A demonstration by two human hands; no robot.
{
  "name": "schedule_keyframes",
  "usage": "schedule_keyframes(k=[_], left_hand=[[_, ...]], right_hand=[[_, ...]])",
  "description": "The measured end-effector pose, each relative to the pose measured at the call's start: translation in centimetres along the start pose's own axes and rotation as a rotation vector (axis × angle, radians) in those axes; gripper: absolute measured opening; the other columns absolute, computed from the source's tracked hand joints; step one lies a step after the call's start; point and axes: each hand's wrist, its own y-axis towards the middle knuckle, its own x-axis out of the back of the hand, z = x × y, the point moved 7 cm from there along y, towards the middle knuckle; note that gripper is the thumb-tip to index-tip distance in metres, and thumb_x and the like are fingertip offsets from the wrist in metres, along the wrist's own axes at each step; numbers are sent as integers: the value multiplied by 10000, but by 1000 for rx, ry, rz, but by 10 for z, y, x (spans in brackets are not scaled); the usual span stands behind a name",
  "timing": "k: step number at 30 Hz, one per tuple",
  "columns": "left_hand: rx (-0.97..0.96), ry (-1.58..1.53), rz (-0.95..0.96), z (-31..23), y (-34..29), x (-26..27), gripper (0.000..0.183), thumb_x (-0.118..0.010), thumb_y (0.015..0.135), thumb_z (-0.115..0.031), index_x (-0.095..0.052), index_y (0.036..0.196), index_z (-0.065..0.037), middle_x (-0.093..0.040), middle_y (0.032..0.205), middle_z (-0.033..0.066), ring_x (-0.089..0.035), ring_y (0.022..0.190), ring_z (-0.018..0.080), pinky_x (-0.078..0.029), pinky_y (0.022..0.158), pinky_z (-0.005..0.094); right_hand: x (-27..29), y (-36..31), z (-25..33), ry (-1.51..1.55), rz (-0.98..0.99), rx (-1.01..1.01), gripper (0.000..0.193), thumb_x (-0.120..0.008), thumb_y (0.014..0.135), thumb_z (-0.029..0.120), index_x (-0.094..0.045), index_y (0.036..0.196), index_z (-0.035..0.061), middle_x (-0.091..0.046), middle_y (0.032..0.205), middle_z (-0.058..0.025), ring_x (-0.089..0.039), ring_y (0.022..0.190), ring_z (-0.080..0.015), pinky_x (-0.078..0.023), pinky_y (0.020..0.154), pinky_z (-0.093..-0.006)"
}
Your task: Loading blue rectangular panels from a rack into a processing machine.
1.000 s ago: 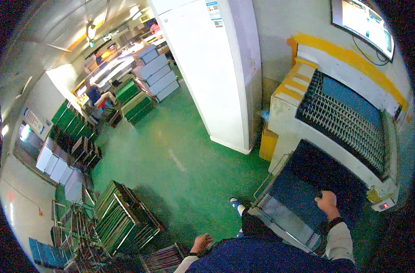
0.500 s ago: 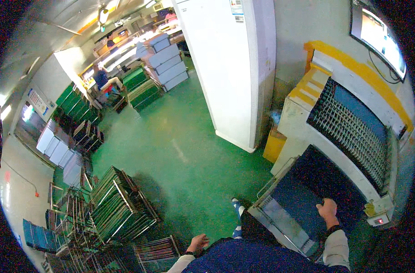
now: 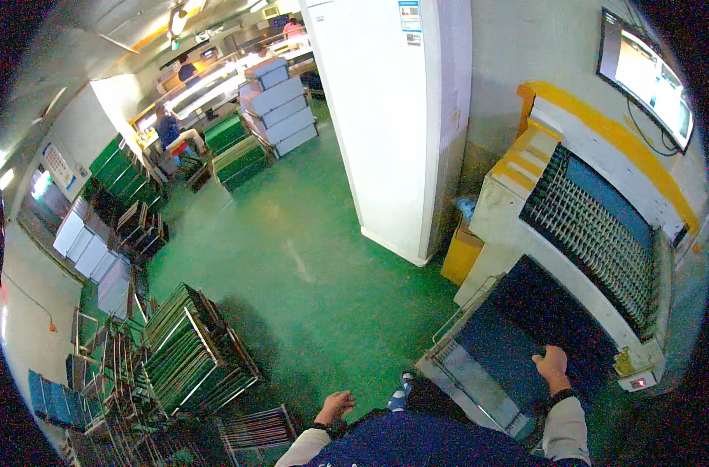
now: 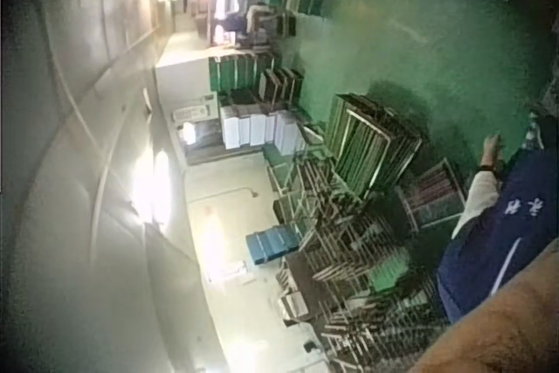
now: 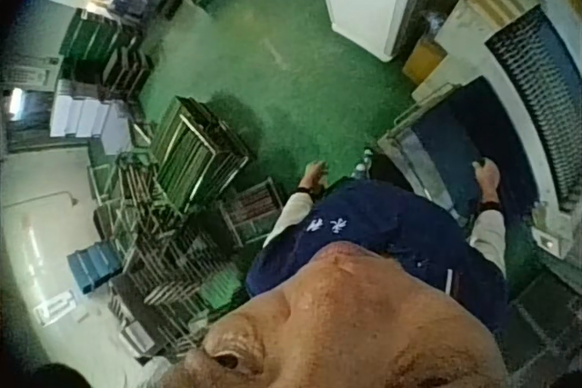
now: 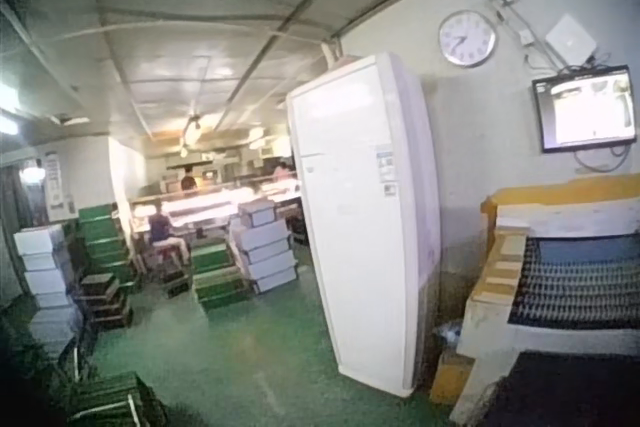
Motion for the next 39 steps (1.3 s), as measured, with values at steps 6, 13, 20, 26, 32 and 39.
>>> schedule_keyframes(k=[6,13,20,26,32,39], left_hand=[[154,-54,-55,35,2,18,300,-546,821,-233,-512,989,12,-596,877,129,-596,678,219,-498,524,311],[251,-194,141,79,27,43,322,-545,819,-224,-470,1038,1,-585,886,145,-584,646,245,-496,510,329],[92,-44,-19,32,24,14,342,-577,794,-215,-483,1019,24,-581,929,168,-599,697,254,-503,533,328],[92,32,137,21,33,-34,293,-548,809,-170,-470,999,38,-576,930,191,-597,708,290,-492,514,365],[75,40,127,25,44,-41,238,-538,815,-208,-495,925,-1,-583,884,192,-596,659,313,-487,497,375],[81,103,221,31,36,-70,276,-576,786,-204,-504,984,-26,-572,948,185,-594,679,289,-489,526,337]], right_hand=[[2,-3,2,-4,-13,-17,515,-704,628,260,-565,1036,-21,-562,1031,-207,-528,986,-316,-401,858,-368],[7,-7,14,-17,85,-40,496,-687,640,268,-570,1017,-31,-570,1003,-217,-537,965,-328,-404,850,-377],[-4,-26,24,-16,11,99,384,-659,641,287,-615,897,5,-593,885,-206,-558,867,-340,-432,771,-397],[5,-48,18,50,-32,141,284,-625,652,310,-634,791,62,-593,767,-183,-565,773,-346,-443,685,-425],[129,-81,27,32,-80,225,293,-601,691,325,-635,827,67,-603,783,-174,-576,751,-343,-453,675,-434],[237,-118,-65,486,-350,66,340,-697,618,236,-617,853,4,-624,776,-145,-595,701,-264,-452,662,-336]])
